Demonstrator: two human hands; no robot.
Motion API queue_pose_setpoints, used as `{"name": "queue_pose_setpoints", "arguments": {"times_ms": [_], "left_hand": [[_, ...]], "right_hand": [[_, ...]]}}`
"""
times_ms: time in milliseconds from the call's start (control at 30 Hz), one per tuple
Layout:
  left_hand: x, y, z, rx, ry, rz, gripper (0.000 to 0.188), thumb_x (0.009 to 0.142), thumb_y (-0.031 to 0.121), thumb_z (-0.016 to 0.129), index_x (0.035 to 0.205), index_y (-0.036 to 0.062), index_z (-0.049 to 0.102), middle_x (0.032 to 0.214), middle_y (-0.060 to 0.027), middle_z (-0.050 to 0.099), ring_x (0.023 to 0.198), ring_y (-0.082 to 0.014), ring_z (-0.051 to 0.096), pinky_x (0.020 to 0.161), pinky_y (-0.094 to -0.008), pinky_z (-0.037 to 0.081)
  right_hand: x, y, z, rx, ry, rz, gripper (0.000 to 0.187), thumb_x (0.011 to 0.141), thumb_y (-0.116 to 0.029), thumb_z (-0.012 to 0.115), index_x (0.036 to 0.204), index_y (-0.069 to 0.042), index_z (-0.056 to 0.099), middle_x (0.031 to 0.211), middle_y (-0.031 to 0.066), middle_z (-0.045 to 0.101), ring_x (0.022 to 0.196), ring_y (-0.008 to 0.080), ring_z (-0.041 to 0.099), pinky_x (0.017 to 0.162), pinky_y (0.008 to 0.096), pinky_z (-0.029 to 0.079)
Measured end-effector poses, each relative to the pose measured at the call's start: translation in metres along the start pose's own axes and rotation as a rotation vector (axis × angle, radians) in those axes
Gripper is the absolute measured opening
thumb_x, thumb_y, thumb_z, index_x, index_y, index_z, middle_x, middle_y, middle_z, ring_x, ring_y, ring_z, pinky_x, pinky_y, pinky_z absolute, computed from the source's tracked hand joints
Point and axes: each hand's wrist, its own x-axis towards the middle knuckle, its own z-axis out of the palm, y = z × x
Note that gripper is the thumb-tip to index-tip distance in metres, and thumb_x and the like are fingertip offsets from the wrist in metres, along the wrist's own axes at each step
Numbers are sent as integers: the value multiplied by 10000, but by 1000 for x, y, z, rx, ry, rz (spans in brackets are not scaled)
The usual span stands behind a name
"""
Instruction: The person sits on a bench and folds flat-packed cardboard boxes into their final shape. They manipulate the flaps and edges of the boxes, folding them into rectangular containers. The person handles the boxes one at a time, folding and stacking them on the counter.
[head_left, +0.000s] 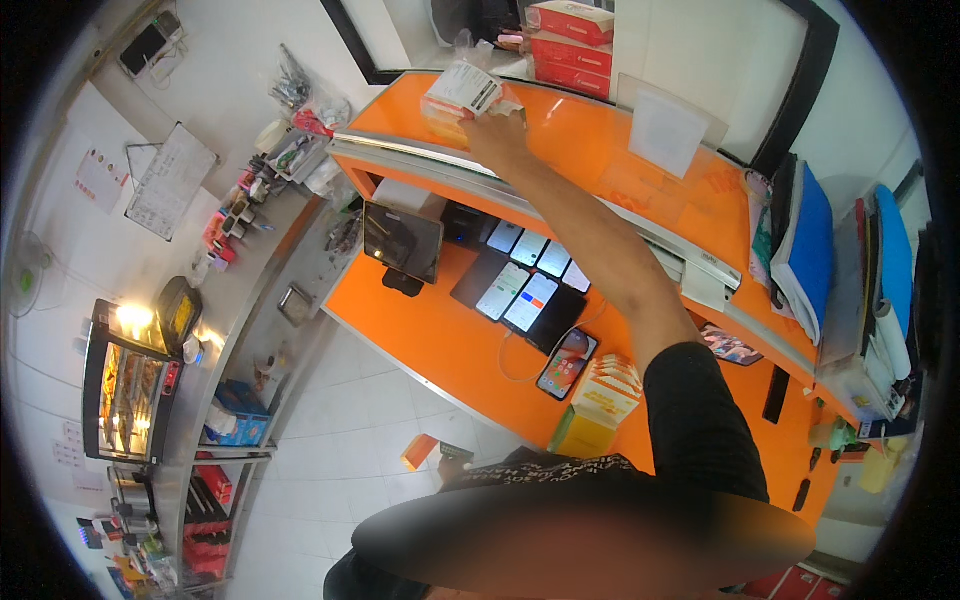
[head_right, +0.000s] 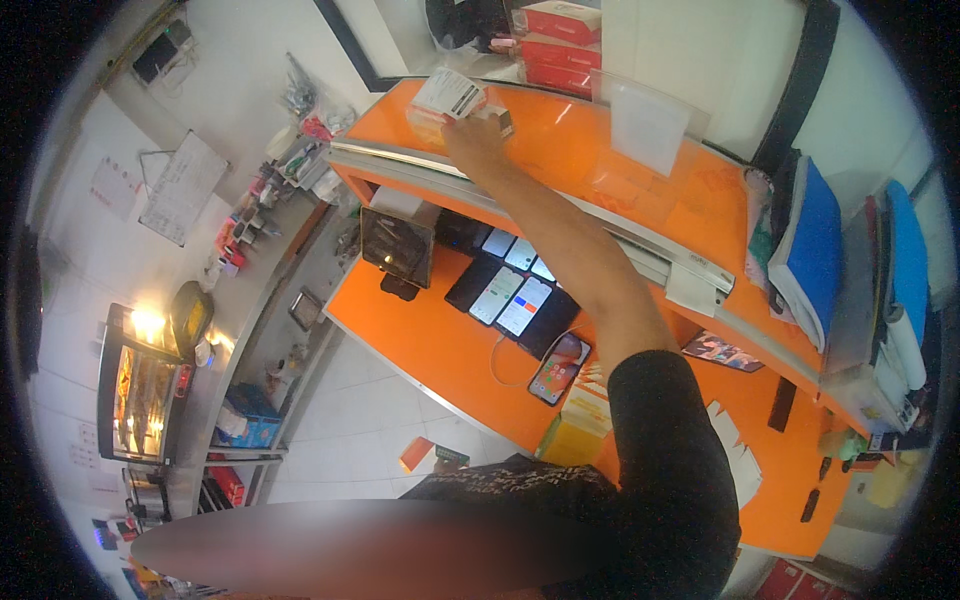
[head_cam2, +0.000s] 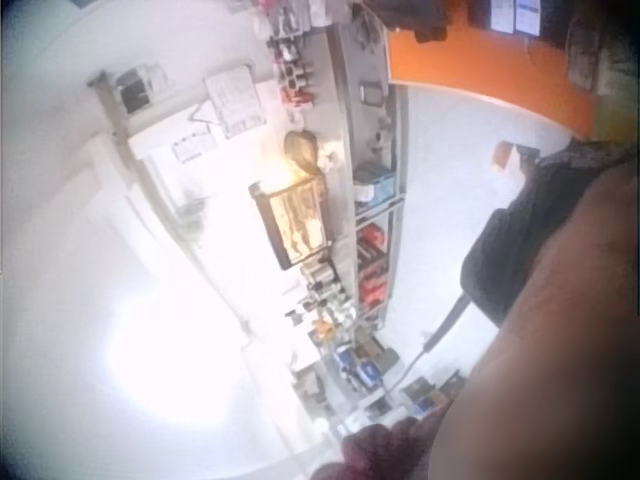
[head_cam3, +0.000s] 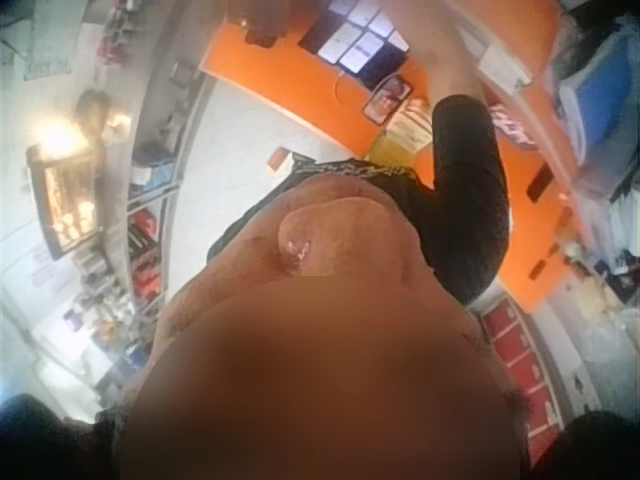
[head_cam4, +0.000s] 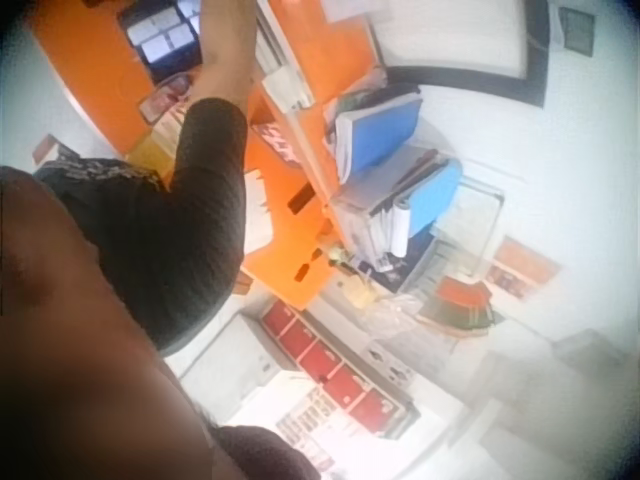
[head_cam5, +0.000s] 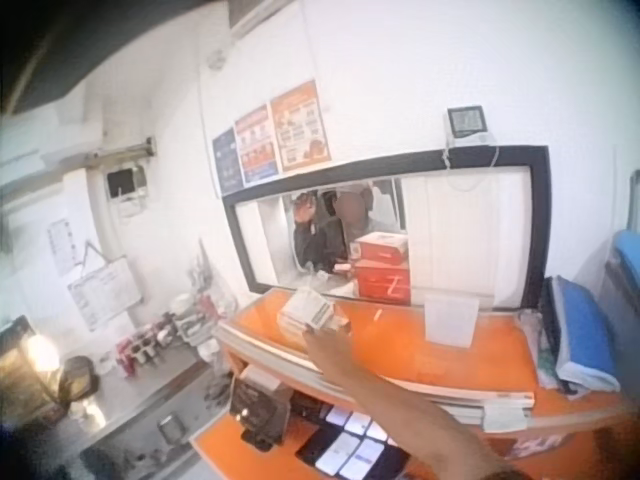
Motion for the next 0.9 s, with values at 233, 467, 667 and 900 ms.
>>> {"name": "queue_pose_setpoints", "arguments": {"times_ms": [233, 467, 667, 900], "left_hand": [[13, 15, 3, -61, 104, 82, 346, 871, 230, 710, 1083, -34, 640, 968, -223, 711, 933, -397, 683, 783, -456, 523], [34, 90, -73, -742, 469, 369, 299, 1028, 171, 547, 1108, -116, 580, 1002, -183, 686, 924, -222, 646, 852, -349, 520], [-38, 285, -231, -966, 229, 742, 182, 991, 13, 533, 1117, -104, 594, 1005, -160, 697, 937, -218, 665, 893, -340, 515], [-103, 397, -215, -1553, -981, 835, 401, 941, 92, 640, 1301, -28, 512, 1248, -148, 641, 1127, -220, 633, 987, -384, 487]], "right_hand": [[34, 8, 33, 119, -156, 155, 486, 969, -301, 506, 1446, -214, 470, 1275, 198, 632, 1145, 330, 637, 863, 583, 488], [-14, 14, -14, 268, -333, 54, 742, 927, -545, 544, 1564, -331, 231, 1610, 207, 204, 1477, 412, 218, 1177, 551, 224], [-145, -45, -113, 670, -215, -429, 739, 823, -379, 761, 1477, -270, 433, 1593, 179, 227, 1475, 393, 207, 1181, 535, 243], [-305, -18, -210, 900, -290, -179, 789, 721, -232, 849, 1430, -175, 508, 1508, 173, 409, 1403, 365, 374, 1147, 483, 317]]}}
